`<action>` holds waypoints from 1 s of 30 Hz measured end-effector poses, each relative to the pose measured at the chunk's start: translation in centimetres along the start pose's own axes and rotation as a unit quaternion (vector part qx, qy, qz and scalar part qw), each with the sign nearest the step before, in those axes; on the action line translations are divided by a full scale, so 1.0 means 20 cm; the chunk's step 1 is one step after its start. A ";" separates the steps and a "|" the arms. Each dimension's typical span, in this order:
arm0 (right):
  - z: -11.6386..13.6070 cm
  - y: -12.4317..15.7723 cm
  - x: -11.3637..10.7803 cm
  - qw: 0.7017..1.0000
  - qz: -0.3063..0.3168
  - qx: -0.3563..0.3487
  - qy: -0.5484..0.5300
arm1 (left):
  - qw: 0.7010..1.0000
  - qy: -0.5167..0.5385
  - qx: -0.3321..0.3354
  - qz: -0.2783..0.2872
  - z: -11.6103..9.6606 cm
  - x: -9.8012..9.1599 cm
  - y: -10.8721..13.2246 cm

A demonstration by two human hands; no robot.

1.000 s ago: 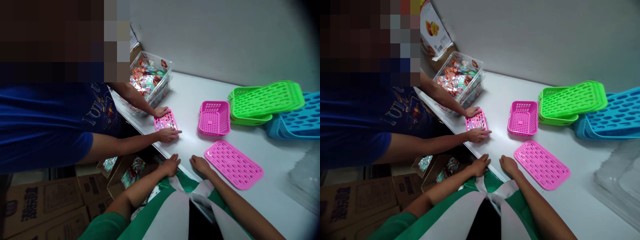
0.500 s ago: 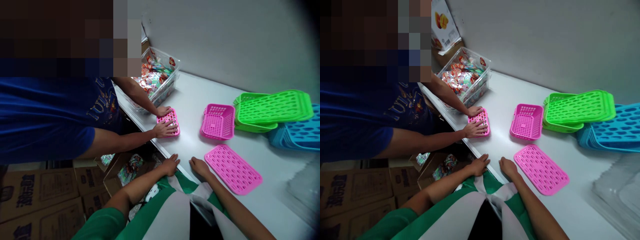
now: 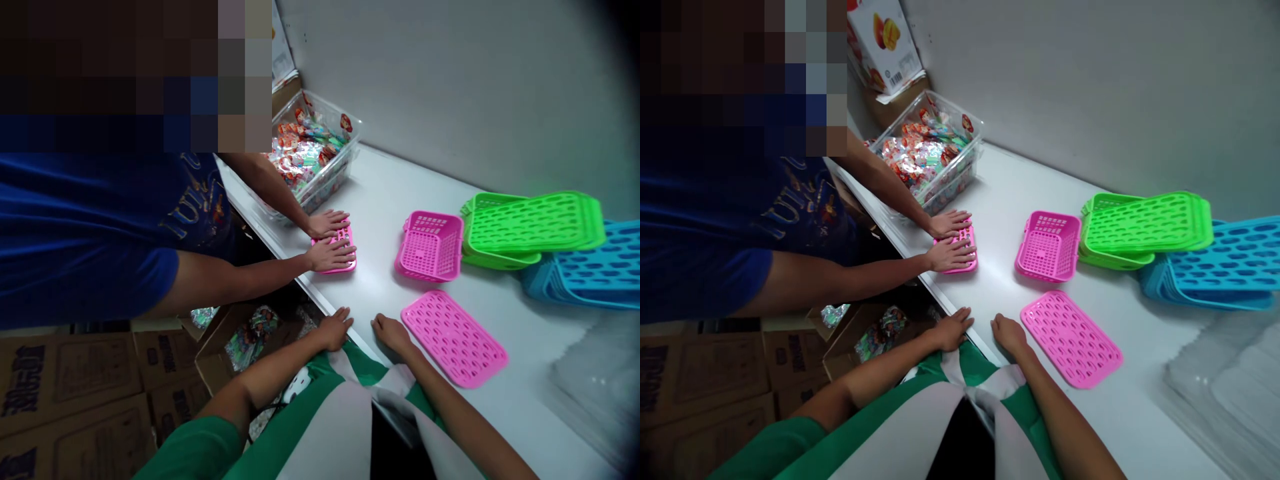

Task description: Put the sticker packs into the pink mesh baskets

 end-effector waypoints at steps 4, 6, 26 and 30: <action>0.00 0.01 -0.01 1.000 -0.007 0.004 -0.004 | 1.000 -0.002 0.001 -0.001 0.00 0.00 0.00; -0.01 0.01 -0.01 1.000 -0.008 0.005 -0.004 | 1.000 0.000 0.004 -0.002 -0.01 -0.01 0.00; -0.03 -0.01 0.02 1.000 -0.018 0.003 -0.012 | 0.999 -0.044 0.014 -0.006 -0.01 0.01 -0.01; -0.04 -0.01 0.02 1.000 -0.025 -0.001 -0.013 | 0.999 -0.046 0.016 -0.003 -0.02 0.01 -0.02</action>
Point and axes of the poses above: each hand's wrist, its own y-axis away from the middle knuckle, its own x-axis out of the palm, z = x × y, the point moved 5 cm from there along -y, towards the middle knuckle, and after that the axes turned 15 degrees about -x, right-handed, at the moved point
